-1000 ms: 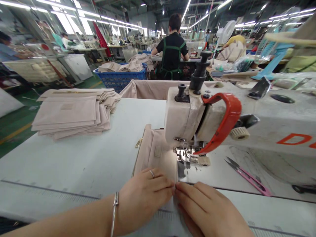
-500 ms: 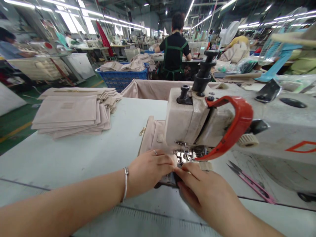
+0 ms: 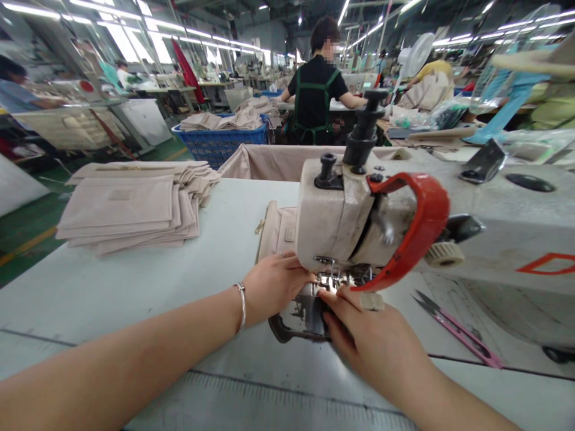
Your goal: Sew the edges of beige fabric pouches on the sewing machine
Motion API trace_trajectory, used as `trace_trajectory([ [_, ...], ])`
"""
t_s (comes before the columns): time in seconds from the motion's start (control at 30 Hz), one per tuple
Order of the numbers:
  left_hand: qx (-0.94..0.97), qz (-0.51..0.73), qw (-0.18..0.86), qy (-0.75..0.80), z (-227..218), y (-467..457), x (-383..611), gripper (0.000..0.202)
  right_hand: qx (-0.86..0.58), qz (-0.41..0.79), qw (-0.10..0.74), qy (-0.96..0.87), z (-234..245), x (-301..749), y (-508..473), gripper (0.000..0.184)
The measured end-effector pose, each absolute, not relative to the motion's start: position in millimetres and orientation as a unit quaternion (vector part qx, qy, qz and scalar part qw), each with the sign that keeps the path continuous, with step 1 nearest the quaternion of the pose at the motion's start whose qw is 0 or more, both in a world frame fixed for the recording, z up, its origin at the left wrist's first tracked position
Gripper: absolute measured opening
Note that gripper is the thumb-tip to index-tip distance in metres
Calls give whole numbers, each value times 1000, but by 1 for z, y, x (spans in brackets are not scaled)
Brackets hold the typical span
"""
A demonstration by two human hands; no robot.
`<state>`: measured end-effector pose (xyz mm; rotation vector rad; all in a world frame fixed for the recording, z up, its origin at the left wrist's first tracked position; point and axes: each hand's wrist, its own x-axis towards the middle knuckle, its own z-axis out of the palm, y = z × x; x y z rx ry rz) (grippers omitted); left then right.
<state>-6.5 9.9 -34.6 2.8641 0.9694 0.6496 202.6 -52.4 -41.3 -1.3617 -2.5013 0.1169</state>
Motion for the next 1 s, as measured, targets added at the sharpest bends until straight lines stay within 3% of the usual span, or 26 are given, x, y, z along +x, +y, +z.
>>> trace_trajectory([
  [0.47,905,191,50,376,-33,7,-4,19,-463,50,164,-870,-40,202,-53,30],
  [0.6,877,122,113,450,-12,-9,3,16,-434,57,186,-880,-41,208,-54,29],
  [0.73,885,93,205,407,5,-39,-1,13,-396,57,206,-893,-41,215,-56,39],
  [0.9,901,96,167,389,-2,-86,-3,50,-370,45,213,-903,-39,217,-58,35],
  [1.0,905,109,126,390,-13,-105,2,51,-361,49,214,-906,-39,216,-61,32],
])
